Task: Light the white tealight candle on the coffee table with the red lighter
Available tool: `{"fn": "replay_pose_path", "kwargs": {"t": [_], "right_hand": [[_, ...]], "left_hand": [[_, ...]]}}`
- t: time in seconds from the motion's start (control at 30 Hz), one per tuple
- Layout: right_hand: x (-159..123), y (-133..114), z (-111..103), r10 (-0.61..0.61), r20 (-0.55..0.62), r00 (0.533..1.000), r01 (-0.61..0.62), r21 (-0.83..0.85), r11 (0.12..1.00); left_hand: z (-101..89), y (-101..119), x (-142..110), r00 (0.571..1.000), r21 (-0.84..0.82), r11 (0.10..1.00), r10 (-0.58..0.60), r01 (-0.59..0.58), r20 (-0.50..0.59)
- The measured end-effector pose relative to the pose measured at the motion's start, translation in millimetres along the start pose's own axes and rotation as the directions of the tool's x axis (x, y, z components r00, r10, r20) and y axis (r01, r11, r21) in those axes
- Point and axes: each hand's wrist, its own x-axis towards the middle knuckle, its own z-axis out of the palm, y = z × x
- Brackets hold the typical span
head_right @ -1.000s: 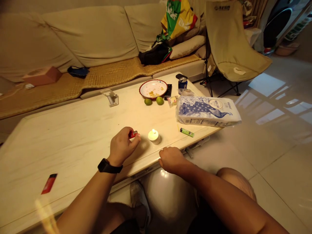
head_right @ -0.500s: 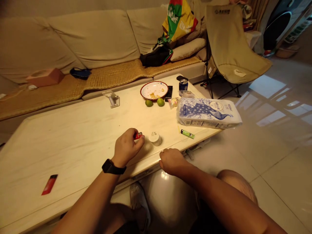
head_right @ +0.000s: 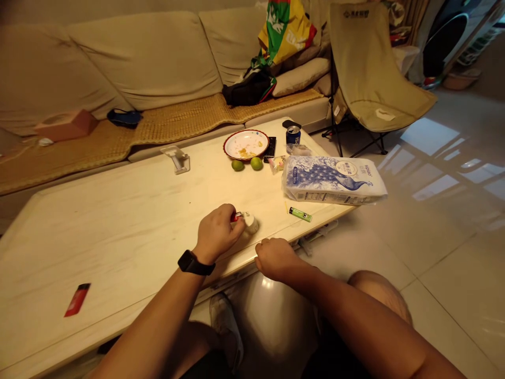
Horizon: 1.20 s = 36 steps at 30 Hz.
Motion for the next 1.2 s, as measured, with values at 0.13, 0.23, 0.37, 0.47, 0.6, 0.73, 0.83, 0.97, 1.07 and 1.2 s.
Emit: {"fn": "replay_pose_path", "kwargs": {"t": [0.13,0.23,0.37,0.47,0.6,0.73,0.83,0.97,1.07,1.2], "right_hand": [[0,0,-1,0.008,0.020,1.000,-0.008,0.008,1.000],[0,-1,-2,0.012,0.032,0.999,-0.012,0.008,1.000],[0,-1,-3,0.012,0.022,1.000,-0.012,0.004,1.000],[0,0,-2,0.004,0.014,1.000,-0.004,0.007,1.000],[0,0,0,-0.004,0.005,1.000,0.004,0.004,1.000],[0,0,0,0.001,0.009,1.000,-0.001,0.004,1.000],[0,0,-1,0.005,0.023,1.000,-0.006,0.001,1.000],[-1,0,-2,0.003,0.019,1.000,-0.003,0.005,1.000],[-1,0,-2,0.008,0.025,1.000,-0.009,0.007,1.000],[0,0,-1,0.012,0.022,1.000,-0.013,0.012,1.000]], "left_hand": [[0.6,3,3,1.000,0.029,1.000,0.003,-0.003,0.019],[0.9,5,5,0.999,0.037,0.999,-0.010,0.009,0.031],[1.0,6,6,0.998,0.028,0.999,-0.030,0.029,0.053],[0.6,5,6,0.998,0.022,0.999,-0.039,0.038,0.057],[-0.2,5,5,0.997,0.027,0.999,-0.038,0.037,0.061],[-0.4,5,4,0.998,0.032,0.999,-0.023,0.021,0.055],[-0.4,5,4,0.999,0.024,1.000,-0.015,0.014,0.049],[-1.2,3,2,1.000,-0.009,1.000,-0.011,0.011,0.028],[-2.9,0,-1,1.000,-0.037,0.999,-0.016,0.017,0.014],[-5.2,-6,-4,0.998,-0.081,0.995,-0.054,0.053,-0.013]]}}
